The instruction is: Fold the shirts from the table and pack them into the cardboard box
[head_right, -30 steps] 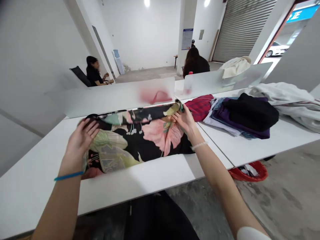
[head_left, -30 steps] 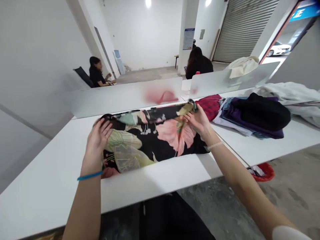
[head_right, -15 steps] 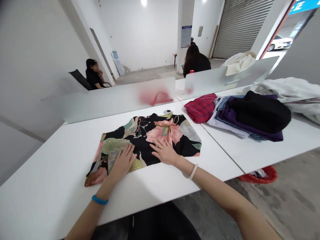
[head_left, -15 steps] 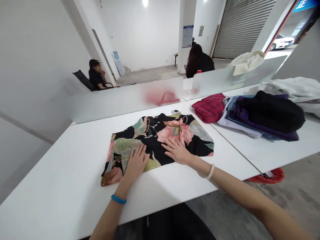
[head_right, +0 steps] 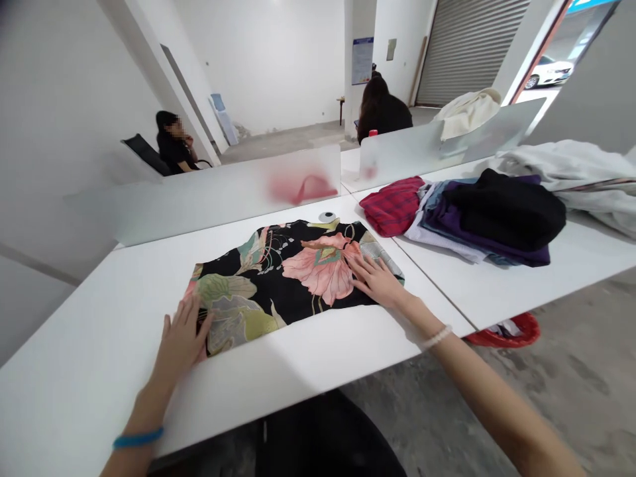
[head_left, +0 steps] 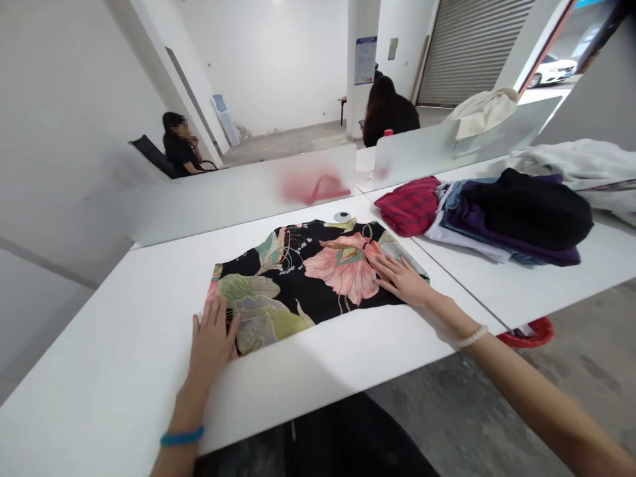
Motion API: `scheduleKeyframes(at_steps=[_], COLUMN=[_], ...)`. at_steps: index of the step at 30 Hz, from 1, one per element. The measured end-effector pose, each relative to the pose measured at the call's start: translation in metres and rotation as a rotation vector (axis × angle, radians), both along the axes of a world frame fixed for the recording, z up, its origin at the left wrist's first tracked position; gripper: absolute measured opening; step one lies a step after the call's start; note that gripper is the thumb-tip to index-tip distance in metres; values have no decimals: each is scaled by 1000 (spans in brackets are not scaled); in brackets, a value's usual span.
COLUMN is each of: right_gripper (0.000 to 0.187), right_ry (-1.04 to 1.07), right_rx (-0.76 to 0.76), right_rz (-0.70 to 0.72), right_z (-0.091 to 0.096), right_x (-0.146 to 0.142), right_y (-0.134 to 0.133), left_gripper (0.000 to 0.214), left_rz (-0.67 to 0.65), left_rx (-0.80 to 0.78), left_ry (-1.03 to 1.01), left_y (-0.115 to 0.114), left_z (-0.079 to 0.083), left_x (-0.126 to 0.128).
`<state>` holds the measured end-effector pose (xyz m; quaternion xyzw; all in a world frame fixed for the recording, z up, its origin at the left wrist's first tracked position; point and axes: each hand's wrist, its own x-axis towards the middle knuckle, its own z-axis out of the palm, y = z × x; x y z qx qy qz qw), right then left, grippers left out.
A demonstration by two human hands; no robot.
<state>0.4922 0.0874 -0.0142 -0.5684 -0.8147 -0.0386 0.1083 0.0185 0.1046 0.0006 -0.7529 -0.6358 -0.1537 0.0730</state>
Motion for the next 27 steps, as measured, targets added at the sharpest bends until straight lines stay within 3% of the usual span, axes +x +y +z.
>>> scheduleKeyframes(at_steps=[3,6,11,15,19,23,27], right_gripper=[69,59,47,52,57,58,60], right_ry=[81,110,127,160,174,218,273], right_rx=[-39,-33,-52,-30,-6,86,176], right_rz=[89,25,-46,-52,-77,-170,-245], right_z=[7,1,-12,-15,-25,-40,-48], right_x=[7,19,38,62,76,72,69], right_y=[-28,-48,-56,-67,-76,-80,-79], left_gripper=[64,61,55,57,57,54,46], left_rz=[-135,-144,-65,-77,-41,59,-79], left_rx=[101,83,-50,-114,-148,-48,76], left_ry=[-20,-6,-14,-24,-37,-81,-220], left_y=[-46,-74,-62,-54,-61,-76,-99], left_z=[-7,-25,-45,-38,-28,-27,-28], left_x=[11,8,-5,-12,-10,32,130])
